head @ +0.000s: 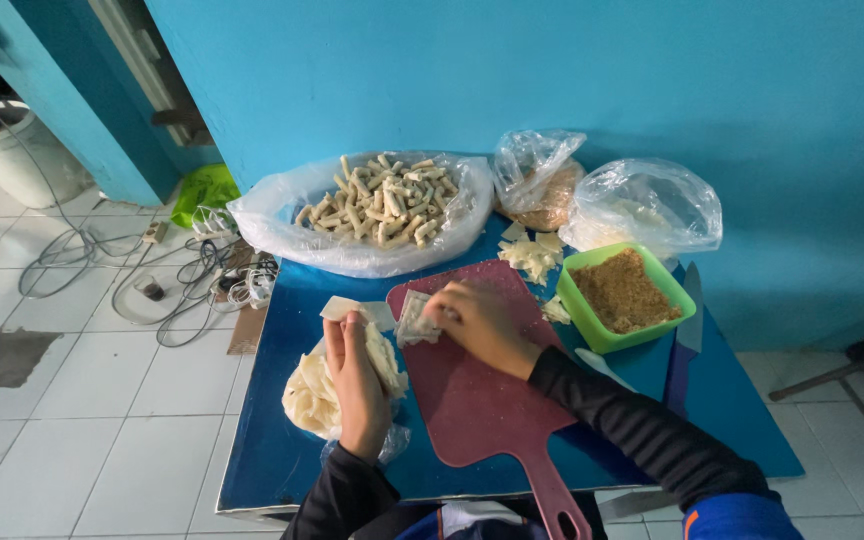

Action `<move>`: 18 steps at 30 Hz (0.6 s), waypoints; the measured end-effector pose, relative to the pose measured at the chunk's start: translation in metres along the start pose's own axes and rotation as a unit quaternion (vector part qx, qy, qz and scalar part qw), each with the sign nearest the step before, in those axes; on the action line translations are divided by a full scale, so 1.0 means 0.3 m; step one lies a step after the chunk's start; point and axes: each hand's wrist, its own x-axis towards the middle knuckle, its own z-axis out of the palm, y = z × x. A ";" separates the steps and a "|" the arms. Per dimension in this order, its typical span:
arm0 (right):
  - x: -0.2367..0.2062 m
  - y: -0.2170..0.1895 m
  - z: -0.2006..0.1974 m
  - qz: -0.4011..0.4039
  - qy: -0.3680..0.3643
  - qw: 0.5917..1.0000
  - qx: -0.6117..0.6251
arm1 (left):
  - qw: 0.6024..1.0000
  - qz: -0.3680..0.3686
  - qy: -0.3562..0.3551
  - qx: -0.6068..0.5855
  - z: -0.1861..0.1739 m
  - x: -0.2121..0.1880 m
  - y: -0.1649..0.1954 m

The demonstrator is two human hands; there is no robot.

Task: The person takes thin pastry wrapper sheets, places a portion of brown filling from a green container onto each wrapper, then folds and rolls the wrapper by hand on a paddle-shaped cutting board. Finished rolls are added to a large bowl already holding many rolled items, and the person repeats the wrapping cycle.

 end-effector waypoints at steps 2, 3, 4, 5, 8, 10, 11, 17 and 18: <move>0.001 0.029 -0.025 0.037 0.002 0.999 -0.024 | 1.000 0.018 -0.010 0.019 0.000 -0.004 0.000; 0.005 0.043 -0.036 0.024 0.004 0.998 -0.053 | 0.999 0.028 -0.016 0.029 -0.001 -0.005 0.000; 0.006 0.054 -0.041 0.011 0.006 0.996 -0.083 | 0.999 0.026 -0.012 0.030 0.000 -0.004 0.000; 0.004 0.060 -0.042 0.008 0.001 0.997 -0.080 | 0.999 0.024 -0.008 0.031 0.000 -0.004 -0.002; -0.009 0.067 -0.042 0.014 -0.012 0.998 -0.066 | 0.999 0.018 -0.007 0.044 -0.001 -0.002 -0.008; -0.011 0.067 -0.037 0.033 -0.015 0.998 -0.051 | 0.998 0.015 -0.010 0.057 -0.005 0.004 -0.014; -0.009 0.069 -0.037 0.029 -0.013 0.998 -0.055 | 0.998 0.014 -0.011 0.063 -0.008 0.008 -0.019; -0.002 0.055 -0.045 0.025 -0.005 0.999 -0.048 | 0.991 0.013 -0.022 0.128 -0.025 0.014 -0.045; 0.001 0.047 -0.052 0.029 -0.005 0.999 -0.040 | 0.990 0.009 -0.027 0.136 -0.023 0.015 -0.044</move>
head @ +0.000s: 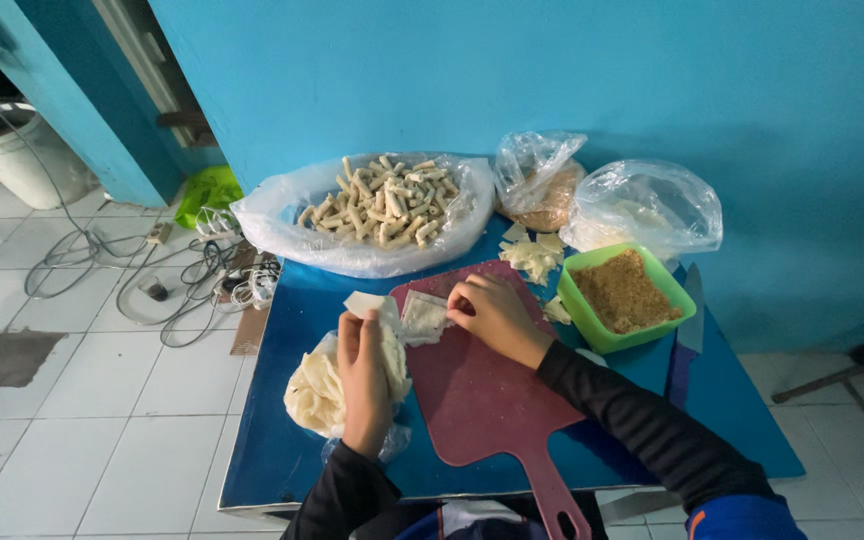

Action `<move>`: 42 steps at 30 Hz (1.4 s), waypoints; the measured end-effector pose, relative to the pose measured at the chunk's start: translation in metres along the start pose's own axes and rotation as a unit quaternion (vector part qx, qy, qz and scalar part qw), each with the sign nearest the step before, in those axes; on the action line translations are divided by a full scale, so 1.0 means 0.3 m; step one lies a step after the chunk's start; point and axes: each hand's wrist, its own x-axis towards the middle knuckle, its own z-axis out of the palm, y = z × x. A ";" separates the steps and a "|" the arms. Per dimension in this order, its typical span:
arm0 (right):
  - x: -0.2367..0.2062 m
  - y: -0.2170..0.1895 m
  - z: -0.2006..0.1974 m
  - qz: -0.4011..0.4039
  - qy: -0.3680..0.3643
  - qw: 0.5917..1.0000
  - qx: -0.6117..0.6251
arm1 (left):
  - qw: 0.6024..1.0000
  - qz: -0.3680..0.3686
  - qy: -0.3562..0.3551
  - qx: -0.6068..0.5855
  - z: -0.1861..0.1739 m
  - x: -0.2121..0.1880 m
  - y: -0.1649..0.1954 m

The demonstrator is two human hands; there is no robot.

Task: The person takes thin pastry wrapper sheets, places a portion of brown filling from a green container onto each wrapper, then folds and rolls the wrapper by hand on a paddle-shaped cutting board. Finished rolls are added to a large bowl already holding many rolled items, and the person repeats the wrapping cycle.

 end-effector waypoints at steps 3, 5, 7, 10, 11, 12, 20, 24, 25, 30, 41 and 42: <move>0.004 -0.032 -0.031 0.023 0.007 0.998 0.064 | 0.998 0.028 -0.047 -0.010 0.024 0.003 0.018; 0.012 -0.052 -0.050 0.104 -0.037 0.964 0.243 | 0.978 0.042 -0.033 0.204 0.038 -0.016 0.045; 0.017 -0.065 -0.057 0.240 -0.125 0.812 0.517 | 0.923 0.148 -0.055 0.351 0.059 -0.051 0.072; 0.010 -0.071 -0.045 0.218 -0.174 0.787 0.550 | 0.840 0.329 -0.130 0.411 0.081 -0.088 0.108; 0.016 -0.064 -0.041 0.217 -0.159 0.788 0.554 | 0.849 0.317 -0.144 0.397 0.085 -0.087 0.114; 0.021 -0.055 -0.039 0.216 -0.144 0.788 0.558 | 0.858 0.303 -0.157 0.384 0.085 -0.083 0.116; 0.037 0.020 -0.048 0.211 -0.134 0.775 0.581 | 0.971 0.007 -0.148 0.187 0.013 0.036 -0.042; 0.034 0.042 0.005 0.201 -0.121 0.820 0.522 | 0.984 -0.054 -0.139 0.102 -0.038 0.050 -0.076; 0.030 0.048 0.017 0.203 -0.114 0.837 0.495 | 0.977 0.004 -0.120 0.176 -0.041 0.050 -0.076; 0.010 0.044 0.061 0.100 -0.080 0.963 0.238 | 0.879 0.218 -0.045 0.422 -0.005 0.047 -0.057; -0.001 -0.041 0.004 0.051 -0.089 0.985 0.139 | 0.859 0.172 -0.075 0.476 0.021 0.001 -0.008; -0.002 -0.041 0.006 0.049 -0.087 0.986 0.133 | 0.857 0.181 -0.075 0.478 0.019 0.001 -0.011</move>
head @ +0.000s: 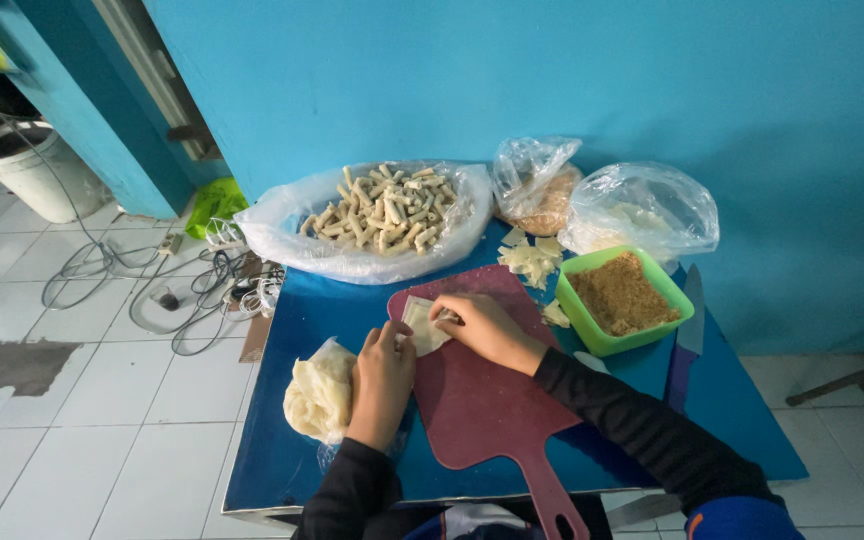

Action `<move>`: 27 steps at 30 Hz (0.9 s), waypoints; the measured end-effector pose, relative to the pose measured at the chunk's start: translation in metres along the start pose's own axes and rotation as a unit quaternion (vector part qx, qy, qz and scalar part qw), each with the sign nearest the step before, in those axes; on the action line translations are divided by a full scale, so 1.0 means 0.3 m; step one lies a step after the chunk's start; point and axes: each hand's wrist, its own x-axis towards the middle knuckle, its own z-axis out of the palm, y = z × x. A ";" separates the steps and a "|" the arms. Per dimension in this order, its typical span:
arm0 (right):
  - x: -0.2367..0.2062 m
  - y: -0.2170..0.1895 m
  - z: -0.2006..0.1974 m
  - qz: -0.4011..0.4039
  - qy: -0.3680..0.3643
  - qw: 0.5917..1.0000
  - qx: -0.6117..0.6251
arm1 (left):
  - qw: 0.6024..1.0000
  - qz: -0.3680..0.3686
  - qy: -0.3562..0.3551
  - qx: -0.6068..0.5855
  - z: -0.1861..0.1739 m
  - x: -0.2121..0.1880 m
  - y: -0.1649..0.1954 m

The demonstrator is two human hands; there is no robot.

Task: The person takes thin pastry wrapper sheets, places a portion of brown filling from a green container onto each wrapper, then folds and rolls the wrapper by hand on a paddle-shaped cutting board. Finished rolls are added to a large bowl already holding many rolled items, and the person repeats the wrapping cycle.

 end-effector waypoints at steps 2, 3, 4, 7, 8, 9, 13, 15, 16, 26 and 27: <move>-0.002 0.002 0.002 -0.009 0.004 1.000 -0.013 | 1.000 0.007 0.006 -0.010 0.007 0.000 -0.007; -0.003 0.002 0.003 -0.016 0.005 1.000 -0.019 | 1.000 0.011 0.009 -0.015 0.010 -0.001 -0.012; -0.005 0.001 0.002 -0.023 0.007 0.999 -0.025 | 1.000 0.015 0.011 -0.004 0.015 -0.002 -0.016; -0.008 -0.015 0.003 -0.099 0.037 0.993 -0.056 | 1.000 0.001 0.024 0.010 0.028 -0.004 -0.032; -0.010 -0.023 0.000 -0.078 0.029 0.993 -0.080 | 0.999 -0.020 0.032 0.003 0.034 -0.002 -0.039; -0.016 -0.032 0.000 -0.056 0.021 0.993 -0.104 | 0.998 -0.041 0.040 -0.005 0.038 -0.002 -0.047; -0.026 -0.066 0.012 -0.087 0.091 0.981 -0.147 | 0.975 -0.037 0.031 -0.218 0.023 0.024 -0.095; -0.018 -0.073 0.014 0.026 0.024 0.999 0.008 | 0.909 -0.084 -0.028 -0.407 0.006 0.032 -0.104; -0.019 -0.075 0.015 0.083 -0.010 0.993 0.085 | 0.902 -0.085 -0.041 -0.420 0.002 0.030 -0.100; -0.040 -0.136 -0.097 0.031 0.038 0.983 0.174 | 0.796 -0.187 -0.157 -0.554 -0.044 0.035 0.014; -0.047 -0.150 -0.102 -0.021 0.073 0.992 0.101 | 0.786 -0.183 -0.163 -0.567 -0.046 0.033 0.016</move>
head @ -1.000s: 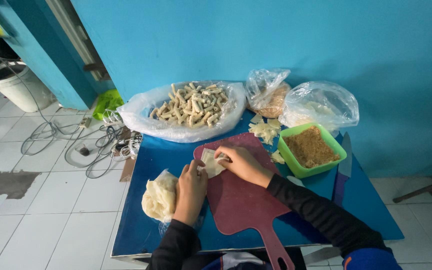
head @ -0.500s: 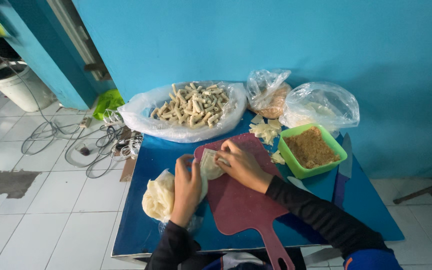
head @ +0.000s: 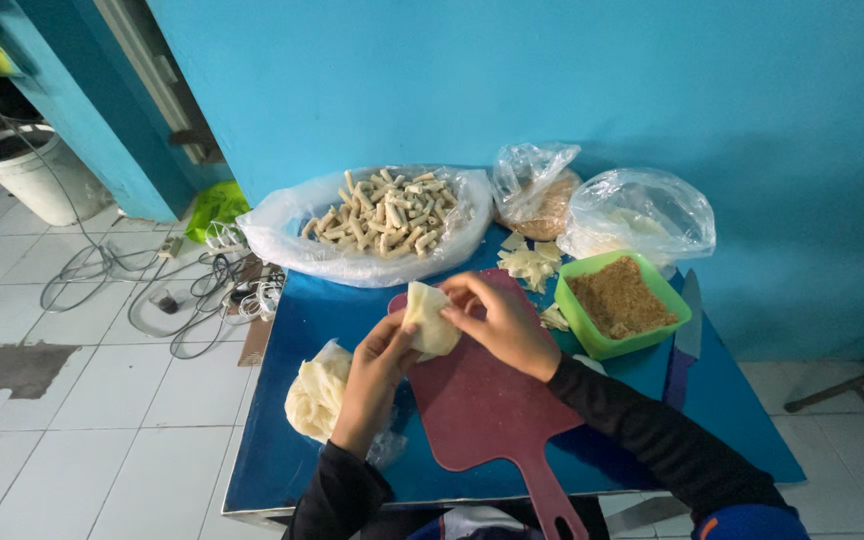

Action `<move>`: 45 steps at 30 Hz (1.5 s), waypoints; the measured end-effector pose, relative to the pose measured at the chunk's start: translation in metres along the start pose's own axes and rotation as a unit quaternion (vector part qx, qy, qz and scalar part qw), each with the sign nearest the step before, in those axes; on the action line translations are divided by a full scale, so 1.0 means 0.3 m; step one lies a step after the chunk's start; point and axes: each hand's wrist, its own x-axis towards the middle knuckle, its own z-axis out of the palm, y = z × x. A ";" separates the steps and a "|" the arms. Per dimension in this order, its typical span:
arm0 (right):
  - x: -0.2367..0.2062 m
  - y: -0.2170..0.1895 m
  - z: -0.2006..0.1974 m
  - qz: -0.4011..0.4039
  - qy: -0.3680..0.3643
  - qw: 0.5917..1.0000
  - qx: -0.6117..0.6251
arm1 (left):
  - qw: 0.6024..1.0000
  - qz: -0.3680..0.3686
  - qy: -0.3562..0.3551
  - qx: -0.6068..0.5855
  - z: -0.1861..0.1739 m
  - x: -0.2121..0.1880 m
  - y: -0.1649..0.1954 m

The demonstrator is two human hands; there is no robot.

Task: The person takes thin pastry wrapper sheets, places a portion of brown filling from a green container onto each wrapper, then folds and rolls the wrapper by hand on a paddle-shaped cutting board. Finished rolls are added to a large bowl already holding many rolled items, and the person repeats the wrapping cycle.

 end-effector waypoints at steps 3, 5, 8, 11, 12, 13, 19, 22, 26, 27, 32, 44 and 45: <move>0.000 -0.035 -0.019 -0.199 0.049 0.957 -0.205 | 0.990 0.050 0.019 0.133 0.000 -0.009 -0.004; -0.006 -0.051 -0.026 -0.270 0.051 0.922 -0.275 | 0.984 0.053 0.015 0.171 -0.002 -0.011 -0.006; -0.020 -0.063 -0.027 -0.287 0.039 0.909 -0.299 | 0.981 0.052 0.003 0.185 0.000 -0.014 -0.003; -0.022 -0.062 -0.030 -0.307 0.043 0.893 -0.327 | 0.989 0.035 -0.012 0.143 0.011 -0.021 0.010; -0.023 -0.060 -0.029 -0.316 0.047 0.889 -0.329 | 0.992 0.027 -0.017 0.123 0.017 -0.023 0.015; -0.023 -0.058 -0.030 -0.326 0.052 0.885 -0.330 | 0.992 0.026 -0.020 0.125 0.023 -0.025 0.021; -0.029 -0.039 -0.030 -0.399 0.031 0.839 -0.369 | 0.997 -0.015 -0.024 0.074 0.044 -0.034 0.038; -0.031 -0.033 -0.023 -0.389 0.021 0.846 -0.365 | 0.999 -0.022 -0.020 0.036 0.038 -0.031 0.032; -0.037 -0.034 -0.015 -0.373 -0.003 0.860 -0.348 | 0.999 -0.008 -0.015 0.032 0.021 -0.015 0.006; -0.038 -0.036 -0.009 -0.371 -0.014 0.864 -0.339 | 0.999 -0.002 -0.014 0.036 0.015 -0.010 -0.003; -0.053 -0.039 0.007 -0.323 -0.051 0.908 -0.263 | 0.999 -0.011 0.034 0.022 -0.025 0.018 -0.043; -0.034 0.092 -0.043 0.067 -0.074 0.954 0.283 | 0.975 -0.009 -0.028 -0.222 -0.179 0.076 -0.146; -0.030 0.093 -0.041 0.070 -0.067 0.955 0.281 | 0.957 -0.009 -0.107 -0.268 -0.188 0.077 -0.151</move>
